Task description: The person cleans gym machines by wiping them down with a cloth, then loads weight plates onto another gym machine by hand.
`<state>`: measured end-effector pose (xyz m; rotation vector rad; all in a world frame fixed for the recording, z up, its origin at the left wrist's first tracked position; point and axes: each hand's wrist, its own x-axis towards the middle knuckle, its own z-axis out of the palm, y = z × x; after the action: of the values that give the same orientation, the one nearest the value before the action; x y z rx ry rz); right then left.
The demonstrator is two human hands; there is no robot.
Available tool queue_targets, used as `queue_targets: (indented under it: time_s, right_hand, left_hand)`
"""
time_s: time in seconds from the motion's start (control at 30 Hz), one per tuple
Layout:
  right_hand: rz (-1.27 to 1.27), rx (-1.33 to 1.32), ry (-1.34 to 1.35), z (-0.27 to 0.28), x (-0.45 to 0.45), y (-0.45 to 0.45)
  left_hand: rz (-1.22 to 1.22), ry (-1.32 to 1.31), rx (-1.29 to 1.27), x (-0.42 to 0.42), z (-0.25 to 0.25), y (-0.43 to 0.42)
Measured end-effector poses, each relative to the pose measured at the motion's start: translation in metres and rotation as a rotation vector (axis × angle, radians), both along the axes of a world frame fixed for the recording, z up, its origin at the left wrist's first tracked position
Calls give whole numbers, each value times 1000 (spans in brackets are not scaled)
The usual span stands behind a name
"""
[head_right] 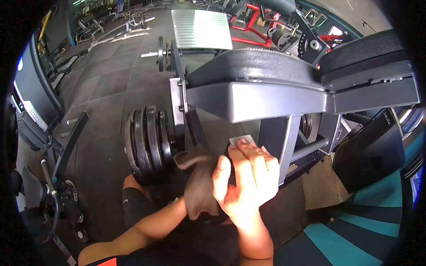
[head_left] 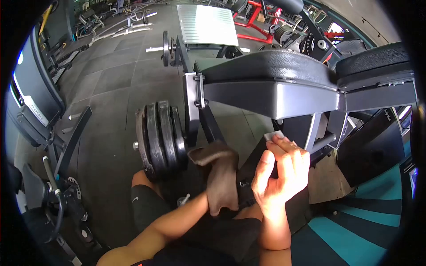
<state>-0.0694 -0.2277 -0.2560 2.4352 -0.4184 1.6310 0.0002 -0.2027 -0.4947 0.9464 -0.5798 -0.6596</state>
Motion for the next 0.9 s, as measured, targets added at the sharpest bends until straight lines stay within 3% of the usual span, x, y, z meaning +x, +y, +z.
queue_targets:
  time_s: [0.23, 0.37, 0.63, 0.83, 0.9]
  right_hand:
    - [3, -5, -13, -2, 2, 0]
    - [10, -6, 23, -3, -2, -1]
    - [53, 25, 84, 0, -8, -1]
    - [106, 12, 101, -2, -12, -8]
    - [120, 20, 109, -1, -14, -10]
  left_hand:
    - [112, -201, 402, 126, -80, -99]
    - [123, -318, 558, 136, -121, -112]
    - [370, -768, 808, 203, -104, -137]
    - [242, -1056, 1228, 218, -61, -161]
    - [321, -1236, 1203, 216, -64, -163]
